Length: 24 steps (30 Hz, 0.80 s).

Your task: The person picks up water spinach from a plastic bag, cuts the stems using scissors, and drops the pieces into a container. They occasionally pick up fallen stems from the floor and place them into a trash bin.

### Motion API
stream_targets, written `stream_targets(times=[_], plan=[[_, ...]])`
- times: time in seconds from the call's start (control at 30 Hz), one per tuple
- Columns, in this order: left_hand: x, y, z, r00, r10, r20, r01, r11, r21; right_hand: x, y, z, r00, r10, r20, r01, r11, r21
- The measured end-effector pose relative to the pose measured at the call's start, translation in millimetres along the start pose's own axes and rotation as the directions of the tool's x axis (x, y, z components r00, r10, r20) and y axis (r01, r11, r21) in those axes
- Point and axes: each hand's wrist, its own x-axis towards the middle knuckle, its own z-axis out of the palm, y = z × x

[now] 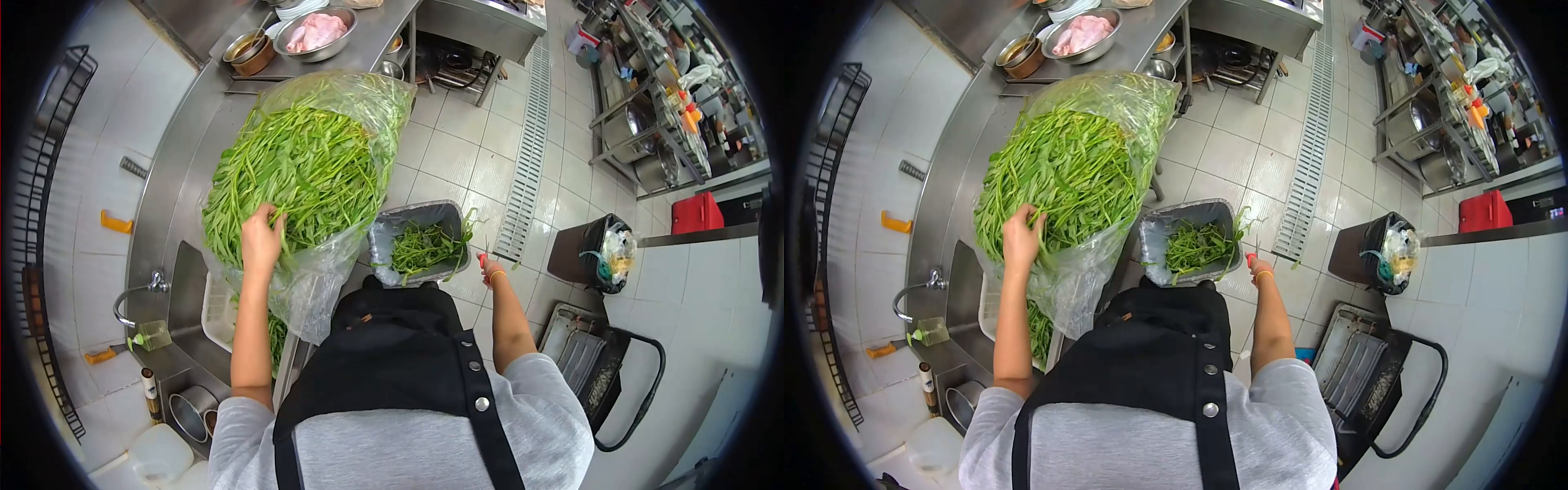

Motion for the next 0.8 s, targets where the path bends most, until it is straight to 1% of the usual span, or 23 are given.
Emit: stream_targets(times=[0.07,0.1,0.13,0.2,0.23,0.27,0.3,0.33,0.37,0.4,0.43,0.47,0.5,0.53,0.57,0.6,0.63,0.67,0.7,0.73,0.77,0.8], plan=[[-4.7,-3.2,0.8,1.000,0.005,0.009,-0.005,1.000,0.001,28.6,1.9,16.5,0.995,0.050,-0.087,-0.039,0.991,0.126],[-6.9,-2.7,2.7,1.000,0.005,0.013,-0.005,1.000,-0.006,28.8,0.7,24.7,0.988,0.022,-0.154,0.018,0.968,0.251],[-8.4,2.6,3.5,1.000,0.001,0.018,-0.001,1.000,0.002,76.5,18.6,45.5,0.985,-0.045,-0.169,0.077,0.979,0.189],[-14.7,16.7,1.9,0.963,-0.195,0.186,0.219,0.968,-0.119,167.8,52.8,84.8,0.964,-0.177,-0.197,0.191,0.980,0.058],[-17.0,20.6,3.8,0.935,-0.223,0.277,0.266,0.955,-0.129,113.2,34.9,86.4,0.993,-0.112,0.030,0.115,0.984,-0.138],[-21.5,22.4,9.7,0.929,-0.234,0.288,0.276,0.954,-0.114,49.6,13.5,87.2,0.966,-0.041,0.255,0.130,0.931,-0.341],[-25.0,23.3,19.1,0.928,-0.179,0.327,0.284,0.907,-0.310,51.2,14.6,97.5,0.949,-0.132,0.285,0.254,0.856,-0.451],[-26.9,26.4,25.4,0.931,-0.117,0.345,0.287,0.820,-0.496,46.4,18.8,105.9,0.945,-0.132,0.298,0.261,0.853,-0.452],[-28.3,31.6,29.7,0.923,-0.113,0.368,0.307,0.792,-0.528,39.9,21.8,115.0,0.934,-0.294,0.203,0.357,0.778,-0.516],[-29.3,38.8,32.8,0.916,-0.107,0.388,0.326,0.762,-0.560,34.8,20.4,124.1,0.881,-0.458,0.116,0.433,0.686,-0.584],[-29.7,43.8,35.8,0.904,-0.105,0.414,0.351,0.734,-0.581,10.7,8.5,120.7,0.923,-0.371,0.101,0.371,0.790,-0.488],[-29.7,49.3,37.6,0.893,-0.101,0.439,0.376,0.703,-0.604,-17.9,-0.8,111.9,0.918,-0.382,0.111,0.384,0.782,-0.490],[-28.9,57.1,36.7,0.874,-0.116,0.472,0.416,0.679,-0.604,-58.0,-13.1,97.2,0.929,-0.310,0.203,0.353,0.908,-0.226],[-28.6,64.6,35.8,0.853,-0.127,0.506,0.455,0.654,-0.604,-92.1,-21.4,86.0,0.915,-0.259,0.310,0.258,0.965,0.046],[-28.7,70.1,36.6,0.830,-0.138,0.541,0.501,0.611,-0.613,-115.7,-24.5,80.6,0.912,-0.268,0.312,0.268,0.962,0.044],[-28.7,72.3,41.1,0.836,-0.139,0.531,0.495,0.609,-0.620,-135.0,-25.4,76.3,0.867,-0.407,0.287,0.338,0.904,0.260],[-29.2,72.6,48.6,0.862,-0.081,0.500,0.454,0.562,-0.692,-154.1,-27.8,70.5,0.814,-0.532,0.232,0.389,0.797,0.462],[-29.9,74.5,52.9,0.884,-0.025,0.467,0.413,0.509,-0.755,-176.7,-31.5,63.7,0.811,-0.537,0.230,0.396,0.795,0.460],[-28.7,82.9,46.4,0.860,-0.017,0.509,0.452,0.488,-0.747,-199.8,-35.6,55.7,0.712,-0.654,0.256,0.430,0.694,0.578],[-28.8,85.8,47.4,0.862,-0.015,0.506,0.449,0.485,-0.751,-220.4,-38.9,46.4,0.598,-0.758,0.260,0.437,0.580,0.688],[-28.2,87.9,49.2,0.864,0.030,0.503,0.428,0.482,-0.764,-237.0,-42.2,36.8,0.505,-0.800,0.323,0.481,0.572,0.665],[-27.3,89.3,51.9,0.864,0.075,0.498,0.407,0.479,-0.778,-247.9,-45.3,30.3,0.504,-0.803,0.319,0.486,0.568,0.664]])
